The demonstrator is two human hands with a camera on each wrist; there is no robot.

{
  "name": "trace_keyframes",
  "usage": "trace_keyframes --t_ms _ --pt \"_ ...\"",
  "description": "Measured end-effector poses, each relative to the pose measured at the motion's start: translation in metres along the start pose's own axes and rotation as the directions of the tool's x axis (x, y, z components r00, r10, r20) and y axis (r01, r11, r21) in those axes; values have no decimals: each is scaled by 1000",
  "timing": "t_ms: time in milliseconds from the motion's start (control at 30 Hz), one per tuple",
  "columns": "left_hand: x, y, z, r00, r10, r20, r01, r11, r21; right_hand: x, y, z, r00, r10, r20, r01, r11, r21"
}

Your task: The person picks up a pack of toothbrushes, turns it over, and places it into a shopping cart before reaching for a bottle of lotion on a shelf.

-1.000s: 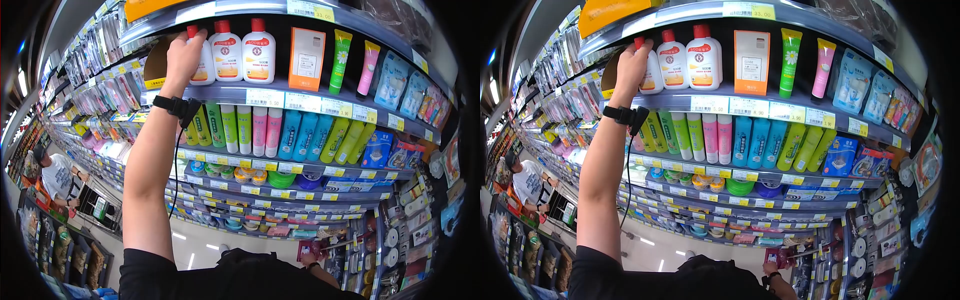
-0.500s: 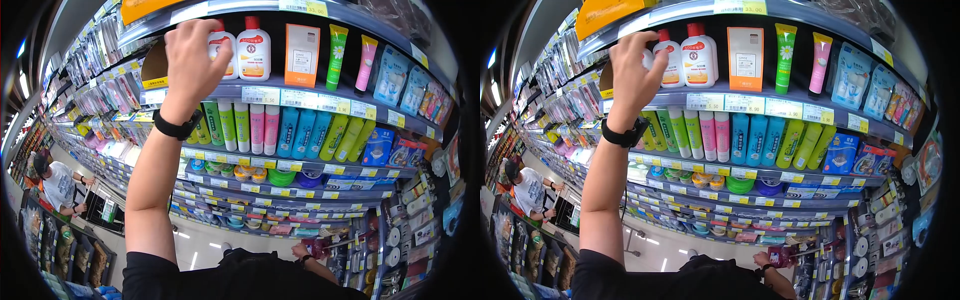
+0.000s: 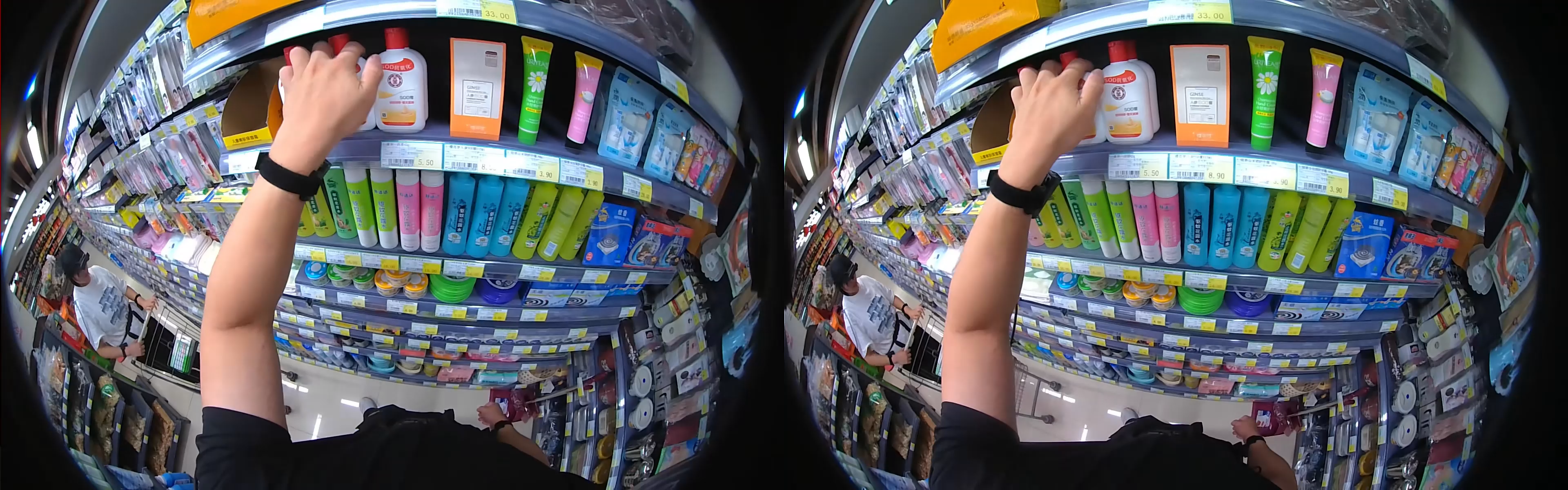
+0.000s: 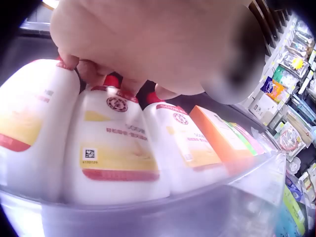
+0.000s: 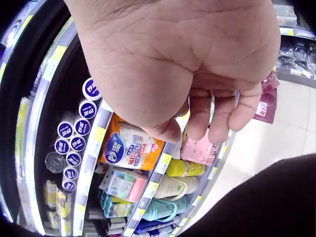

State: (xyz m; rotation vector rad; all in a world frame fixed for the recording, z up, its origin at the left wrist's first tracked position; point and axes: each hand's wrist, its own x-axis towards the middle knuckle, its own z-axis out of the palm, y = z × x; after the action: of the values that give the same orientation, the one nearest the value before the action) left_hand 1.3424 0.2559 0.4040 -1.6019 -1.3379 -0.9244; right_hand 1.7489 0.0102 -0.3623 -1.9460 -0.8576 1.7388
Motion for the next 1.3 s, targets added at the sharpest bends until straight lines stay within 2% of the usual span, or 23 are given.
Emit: trace_keyframes --t_ms 133,300,400,633,700,767,933,1033,1133,1233,1300 --pt "8 -5 4 999 25 -28 -25 1000 -1 7 7 -1 999 -42 15 42 999 -4" --pt "8 -4 3 999 30 -39 -30 1000 6 2 2 -7 998 -42 -52 38 997 -73" --pt "7 -2 -1 998 31 -60 -31 1000 -4 3 0 -9 997 -37 -75 33 998 -52" --pt "-1 3 -17 1000 14 -9 -13 997 78 8 1 -7 994 -77 -76 70 994 -85" --pt "-5 8 -26 1000 14 -12 -13 994 105 6 -2 -6 994 -71 -89 67 997 -37" --pt "-8 13 -35 994 55 -92 -40 988 150 4 -7 -7 993 -80 -85 76 996 -49" --pt "-13 19 -44 994 43 -96 -29 989 142 3 -7 -8 996 -61 -71 58 998 -39" --pt "-15 27 -50 997 39 -68 -33 995 96 18 9 -12 1000 -24 -11 24 997 -73" --pt "-16 42 -51 983 170 -69 -177 976 -126 16 12 -10 998 -53 -26 52 997 -49" --pt "-15 56 -29 973 185 -139 -204 969 -142 11 6 -10 999 -38 -21 36 998 -54" --pt "-13 57 -16 976 177 -127 -193 972 -133 15 5 -12 999 -47 -16 45 991 -127"
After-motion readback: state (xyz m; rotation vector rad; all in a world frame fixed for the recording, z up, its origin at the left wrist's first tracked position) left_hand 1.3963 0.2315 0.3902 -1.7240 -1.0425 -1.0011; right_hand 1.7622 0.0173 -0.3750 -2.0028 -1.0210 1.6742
